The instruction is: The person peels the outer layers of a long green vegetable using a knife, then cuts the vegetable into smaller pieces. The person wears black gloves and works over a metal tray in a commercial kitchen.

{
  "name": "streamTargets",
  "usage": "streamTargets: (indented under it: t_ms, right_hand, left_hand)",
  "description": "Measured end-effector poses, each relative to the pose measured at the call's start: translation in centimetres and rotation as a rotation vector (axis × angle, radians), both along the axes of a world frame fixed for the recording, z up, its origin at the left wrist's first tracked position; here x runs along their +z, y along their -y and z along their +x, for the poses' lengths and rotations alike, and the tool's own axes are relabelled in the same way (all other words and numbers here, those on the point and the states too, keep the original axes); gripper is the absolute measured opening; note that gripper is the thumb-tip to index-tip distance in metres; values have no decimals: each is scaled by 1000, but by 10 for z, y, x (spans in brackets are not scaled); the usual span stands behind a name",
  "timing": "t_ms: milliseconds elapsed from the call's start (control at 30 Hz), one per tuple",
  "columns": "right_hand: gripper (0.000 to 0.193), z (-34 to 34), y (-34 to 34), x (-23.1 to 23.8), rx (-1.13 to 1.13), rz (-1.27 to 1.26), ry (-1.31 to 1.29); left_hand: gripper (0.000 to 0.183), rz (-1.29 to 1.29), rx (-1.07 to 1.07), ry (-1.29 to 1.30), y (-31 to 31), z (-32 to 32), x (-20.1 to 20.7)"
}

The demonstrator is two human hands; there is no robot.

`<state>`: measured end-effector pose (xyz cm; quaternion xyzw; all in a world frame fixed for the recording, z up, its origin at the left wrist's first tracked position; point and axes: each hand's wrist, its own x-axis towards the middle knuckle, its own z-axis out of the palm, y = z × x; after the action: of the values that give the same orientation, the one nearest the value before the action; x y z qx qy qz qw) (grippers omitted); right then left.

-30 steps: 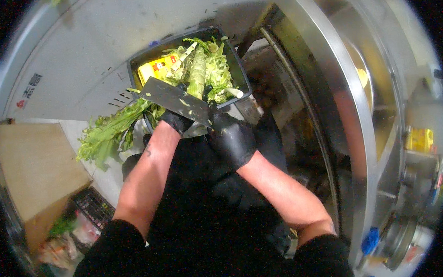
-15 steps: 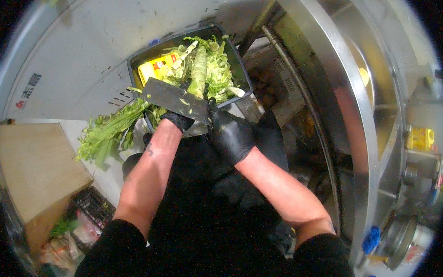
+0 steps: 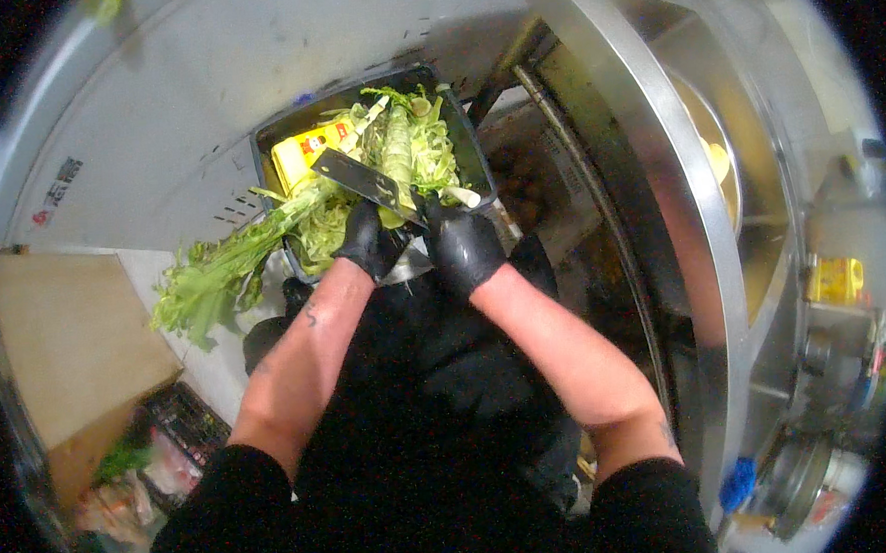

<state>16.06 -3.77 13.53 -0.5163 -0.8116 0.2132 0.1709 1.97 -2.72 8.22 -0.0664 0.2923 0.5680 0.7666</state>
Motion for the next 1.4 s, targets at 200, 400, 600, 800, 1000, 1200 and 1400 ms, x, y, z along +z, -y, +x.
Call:
streamTargets:
  t_ms: [200,400,600,800,1000,1200,1400]
  right_hand:
    - [28,0,-17,-24,79,168,174]
    - [26,-7,-73,-37,-31,-23,185]
    - [25,-17,-109,-17,57,-200,520]
    - [24,-2,-39,10,141,-16,238]
    - [16,0,-6,16,212,308,167]
    - [18,-2,-16,9,153,55,247]
    - [26,-2,-33,-11,164,54,252]
  left_hand:
    - [37,-21,25,39,-7,-2,-11]
    - [38,-29,-26,-2,-8,1,-26]
    - [33,-7,-21,62,-9,-6,-18]
    - [40,41,13,98,-5,-7,-6]
    - [40,19,60,341,-2,-6,-17]
    - [40,-57,-7,82,-1,-4,-9]
    - [44,-76,-30,29,-2,-5,-1]
